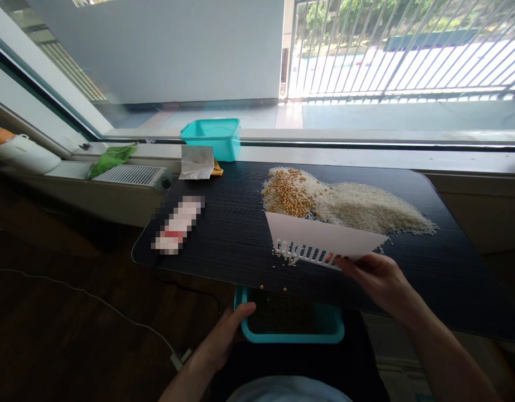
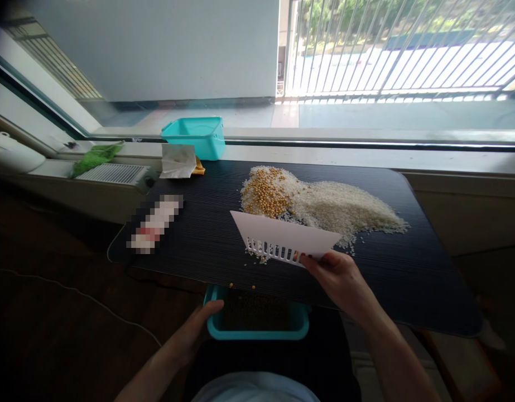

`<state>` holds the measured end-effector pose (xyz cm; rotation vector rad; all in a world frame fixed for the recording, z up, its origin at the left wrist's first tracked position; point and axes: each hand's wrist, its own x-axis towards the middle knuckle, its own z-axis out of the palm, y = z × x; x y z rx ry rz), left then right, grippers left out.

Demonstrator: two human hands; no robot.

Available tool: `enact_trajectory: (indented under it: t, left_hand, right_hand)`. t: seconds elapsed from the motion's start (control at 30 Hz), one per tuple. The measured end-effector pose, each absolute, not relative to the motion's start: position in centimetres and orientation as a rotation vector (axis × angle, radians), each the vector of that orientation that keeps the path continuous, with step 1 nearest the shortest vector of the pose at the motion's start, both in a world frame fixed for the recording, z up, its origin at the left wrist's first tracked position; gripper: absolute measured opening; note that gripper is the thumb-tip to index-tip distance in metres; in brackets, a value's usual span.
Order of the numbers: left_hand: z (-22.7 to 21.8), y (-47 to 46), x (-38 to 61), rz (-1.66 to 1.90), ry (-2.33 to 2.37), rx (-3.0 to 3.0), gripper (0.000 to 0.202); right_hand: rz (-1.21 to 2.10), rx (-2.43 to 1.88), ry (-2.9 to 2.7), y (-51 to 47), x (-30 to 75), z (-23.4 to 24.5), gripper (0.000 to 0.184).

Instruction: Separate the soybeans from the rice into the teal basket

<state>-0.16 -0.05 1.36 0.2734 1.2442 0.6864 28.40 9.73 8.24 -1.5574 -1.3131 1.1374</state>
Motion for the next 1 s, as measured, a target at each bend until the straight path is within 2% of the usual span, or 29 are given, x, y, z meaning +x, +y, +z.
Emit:
enact_trajectory:
  t: [0.3,0.67,1.0]
  left_hand:
    - [1.7,0.1,0.0,0.666,1.271,0.308,0.053]
    - [1.6,-0.1,-0.1,0.682,1.274,0.307,0.057]
    - [1.3,-0.2,-0.3,0.705,1.267,0.323,0.06]
  right_hand:
    - [1.107,-1.637,-1.236,7.5,31.0,8.4,0.043]
    - [1.118,-1.638,-1.296,7.0,30.6,8.7,0.048]
    - [1.259,-1.565,-1.375,5.9,29.2,8.1,0.049]
